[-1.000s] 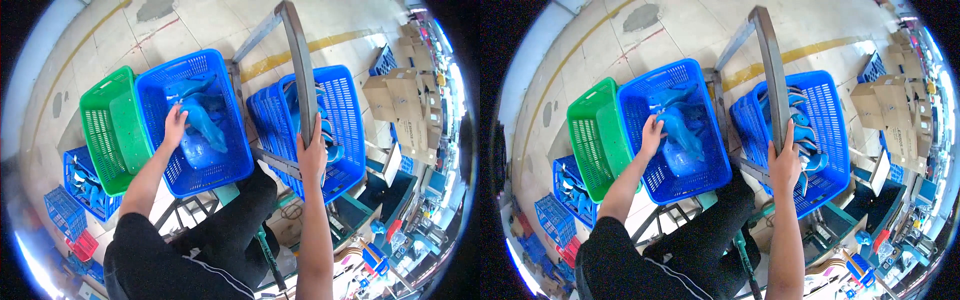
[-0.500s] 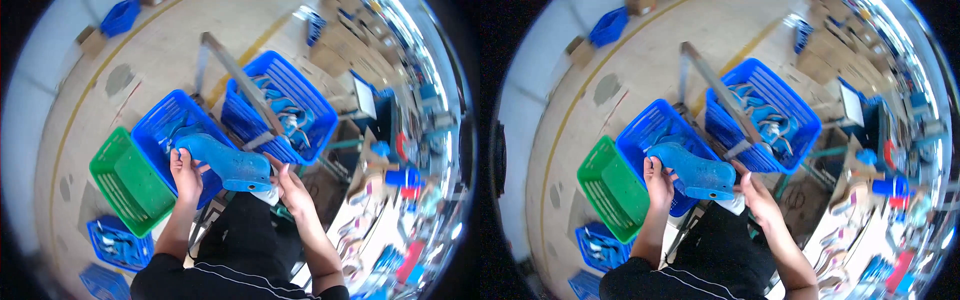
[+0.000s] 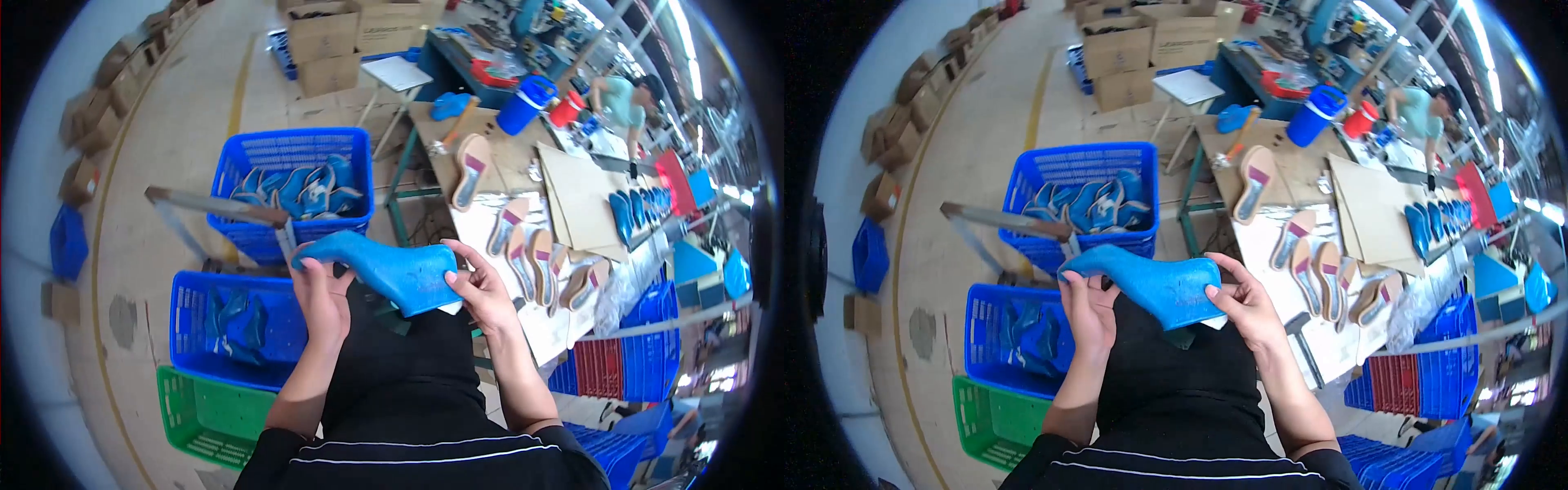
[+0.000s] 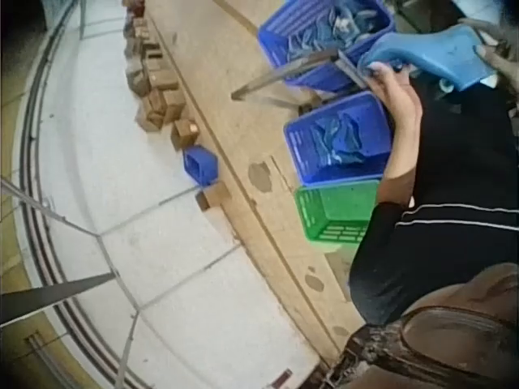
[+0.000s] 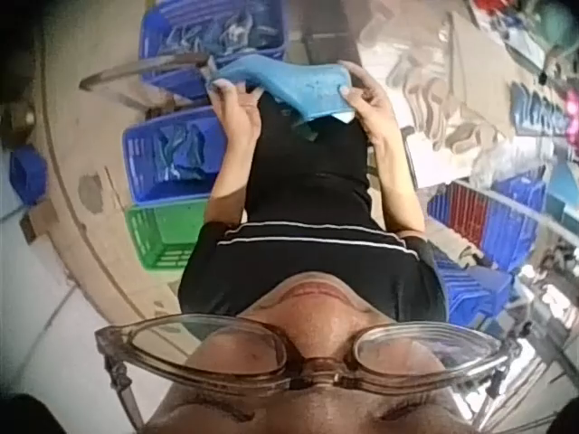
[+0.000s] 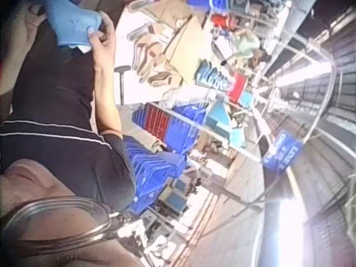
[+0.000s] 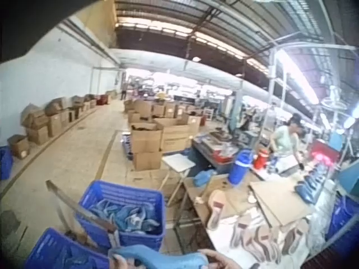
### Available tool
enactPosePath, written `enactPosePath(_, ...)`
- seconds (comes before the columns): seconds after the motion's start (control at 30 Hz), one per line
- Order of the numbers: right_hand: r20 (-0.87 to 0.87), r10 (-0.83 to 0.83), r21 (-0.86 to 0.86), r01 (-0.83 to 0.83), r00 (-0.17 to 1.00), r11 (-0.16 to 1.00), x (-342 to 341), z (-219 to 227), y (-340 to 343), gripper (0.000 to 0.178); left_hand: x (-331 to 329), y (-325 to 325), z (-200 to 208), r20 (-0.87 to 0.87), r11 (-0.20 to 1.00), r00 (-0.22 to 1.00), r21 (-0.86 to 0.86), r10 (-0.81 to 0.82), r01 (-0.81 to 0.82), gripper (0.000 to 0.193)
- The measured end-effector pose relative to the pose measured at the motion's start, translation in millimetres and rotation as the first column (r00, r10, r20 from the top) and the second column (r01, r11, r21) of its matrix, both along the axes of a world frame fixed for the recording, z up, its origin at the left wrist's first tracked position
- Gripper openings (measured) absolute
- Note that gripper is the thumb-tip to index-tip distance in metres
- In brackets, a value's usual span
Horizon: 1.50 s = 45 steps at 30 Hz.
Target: Hammering the sole onto a shoe last and organizing assembled components into crates.
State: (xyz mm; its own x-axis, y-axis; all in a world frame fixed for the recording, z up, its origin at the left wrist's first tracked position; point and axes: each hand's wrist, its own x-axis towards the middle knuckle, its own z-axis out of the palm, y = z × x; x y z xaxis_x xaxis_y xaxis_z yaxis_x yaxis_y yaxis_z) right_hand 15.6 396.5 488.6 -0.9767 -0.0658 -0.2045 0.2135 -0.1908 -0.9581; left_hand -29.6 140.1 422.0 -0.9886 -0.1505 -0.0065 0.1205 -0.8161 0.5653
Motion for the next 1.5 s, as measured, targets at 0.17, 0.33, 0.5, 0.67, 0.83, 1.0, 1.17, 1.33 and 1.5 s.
enactPosePath(0.17, -0.361, -0.097, 0.296, 0.213, 0.927, 0.931, 18, -30, 45, 0.061, -8, 53, 29, -0.080, 0.980, 0.977, 0.010, -0.196, 0.197, 0.047)
enactPosePath(0.33, -0.445, -0.205, 0.218, 0.327, 0.872, 0.920, 18, -85, 57, 0.058, -10, 76, 16, -0.210, 0.963, 0.947, -0.167, -0.244, 0.212, 0.052)
enactPosePath(0.5, -0.527, -0.106, 0.413, 0.363, 0.843, 0.835, 27, -74, 56, 0.053, -16, 71, 3, -0.305, 0.960, 0.922, -0.217, -0.238, 0.176, 0.066)
enactPosePath(0.67, -0.490, -0.112, 0.434, 0.354, 0.864, 0.828, 24, -75, 52, 0.051, -20, 61, 4, -0.293, 0.954, 0.924, -0.244, -0.245, 0.175, 0.075)
enactPosePath(0.83, -0.588, -0.022, 0.491, 0.379, 0.808, 0.784, 20, -74, 55, 0.047, -17, 57, 16, -0.251, 0.951, 0.942, -0.268, -0.224, 0.155, 0.083)
enactPosePath(1.0, -0.655, 0.069, 0.505, 0.368, 0.753, 0.781, 12, -66, 49, 0.046, -19, 48, 14, -0.235, 0.956, 0.948, -0.247, -0.217, 0.157, 0.084)
enactPosePath(1.17, -0.657, 0.007, 0.476, 0.407, 0.754, 0.780, 6, -72, 53, 0.045, -16, 56, 19, -0.222, 0.962, 0.956, -0.238, -0.191, 0.137, 0.082)
enactPosePath(1.33, -0.624, -0.043, 0.448, 0.402, 0.781, 0.798, 8, -72, 58, 0.046, -18, 59, 23, -0.228, 0.943, 0.936, -0.260, -0.267, 0.206, 0.078)
enactPosePath(1.5, -0.614, 0.021, 0.497, 0.366, 0.789, 0.787, 20, -74, 64, 0.044, -13, 61, 23, -0.173, 0.947, 0.947, -0.223, -0.270, 0.229, 0.078)
